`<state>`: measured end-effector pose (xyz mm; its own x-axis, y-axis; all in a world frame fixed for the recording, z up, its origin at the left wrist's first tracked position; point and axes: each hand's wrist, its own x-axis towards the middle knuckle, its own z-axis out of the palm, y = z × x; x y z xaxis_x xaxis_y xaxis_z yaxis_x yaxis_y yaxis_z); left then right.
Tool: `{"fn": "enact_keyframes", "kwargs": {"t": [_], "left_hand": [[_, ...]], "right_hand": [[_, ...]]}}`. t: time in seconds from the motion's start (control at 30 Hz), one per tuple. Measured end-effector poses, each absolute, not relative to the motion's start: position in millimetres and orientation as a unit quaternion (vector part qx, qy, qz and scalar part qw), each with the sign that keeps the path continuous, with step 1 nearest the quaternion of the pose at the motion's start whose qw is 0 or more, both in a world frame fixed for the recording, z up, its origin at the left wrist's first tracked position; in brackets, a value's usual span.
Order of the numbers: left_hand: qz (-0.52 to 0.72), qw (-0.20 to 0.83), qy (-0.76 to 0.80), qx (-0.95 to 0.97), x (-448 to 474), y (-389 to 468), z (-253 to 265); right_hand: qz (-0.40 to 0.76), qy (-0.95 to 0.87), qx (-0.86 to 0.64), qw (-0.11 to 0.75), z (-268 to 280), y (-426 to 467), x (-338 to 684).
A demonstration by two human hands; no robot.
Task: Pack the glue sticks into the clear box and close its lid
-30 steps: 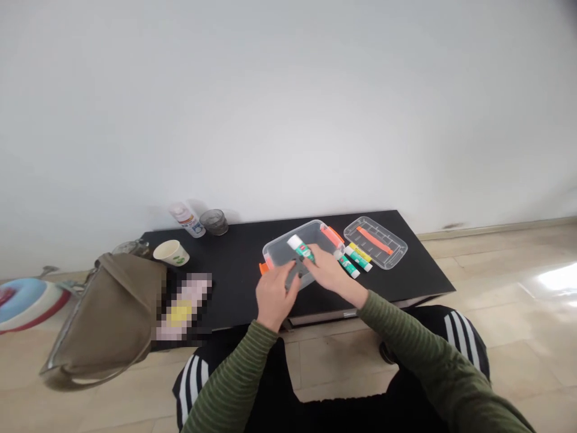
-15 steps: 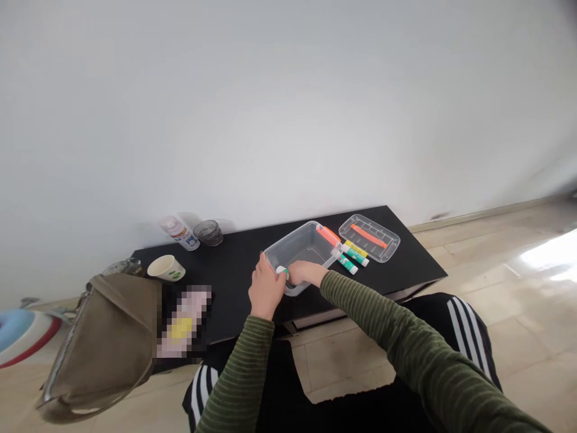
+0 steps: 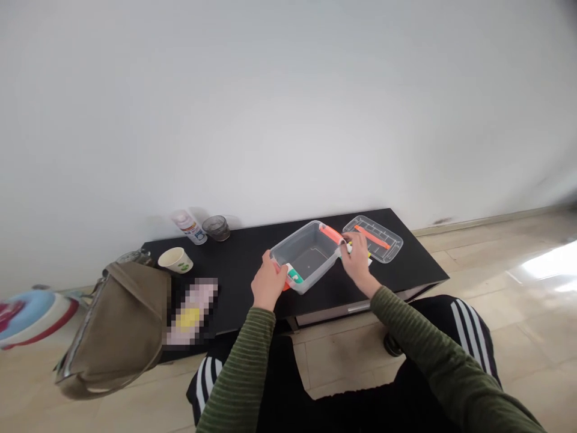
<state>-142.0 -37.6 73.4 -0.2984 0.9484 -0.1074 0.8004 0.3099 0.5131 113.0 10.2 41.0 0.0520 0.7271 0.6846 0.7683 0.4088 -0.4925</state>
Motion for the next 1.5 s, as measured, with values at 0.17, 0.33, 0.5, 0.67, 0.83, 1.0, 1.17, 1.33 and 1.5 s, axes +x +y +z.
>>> {"fn": "enact_keyframes", "kwargs": {"t": [0.17, 0.33, 0.5, 0.67, 0.83, 1.0, 1.17, 1.33, 1.5], "left_hand": [[0.191, 0.196, 0.783, 0.558, -141, -36, 70], [0.197, 0.197, 0.779, 0.562, -142, -38, 68], [0.203, 0.198, 0.774, 0.566, -142, -39, 69], [0.203, 0.199, 0.772, 0.569, -142, -38, 68], [0.205, 0.205, 0.772, 0.566, -142, -39, 69], [0.208, 0.208, 0.77, 0.566, -142, -41, 69], [0.21, 0.203, 0.768, 0.57, -141, -40, 67], [0.198, 0.215, 0.771, 0.566, -137, -39, 70], [0.187, 0.217, 0.772, 0.568, -135, -38, 72]], "right_hand": [[-0.032, -0.73, -0.619, 0.288, -12, 16, 173], [-0.042, -0.747, -0.631, 0.206, -39, 12, 177], [-0.049, -0.772, -0.614, 0.159, -38, 12, 172], [-0.032, -0.78, -0.618, 0.089, -35, 7, 167], [-0.002, -0.77, -0.633, 0.08, -34, 5, 164], [0.052, -0.661, -0.698, 0.27, -31, 5, 174], [0.039, -0.6, -0.641, 0.477, 15, 3, 161], [0.091, -0.791, -0.536, 0.282, 68, 5, 104], [0.121, -0.83, -0.545, -0.002, 85, 20, 60]]}}
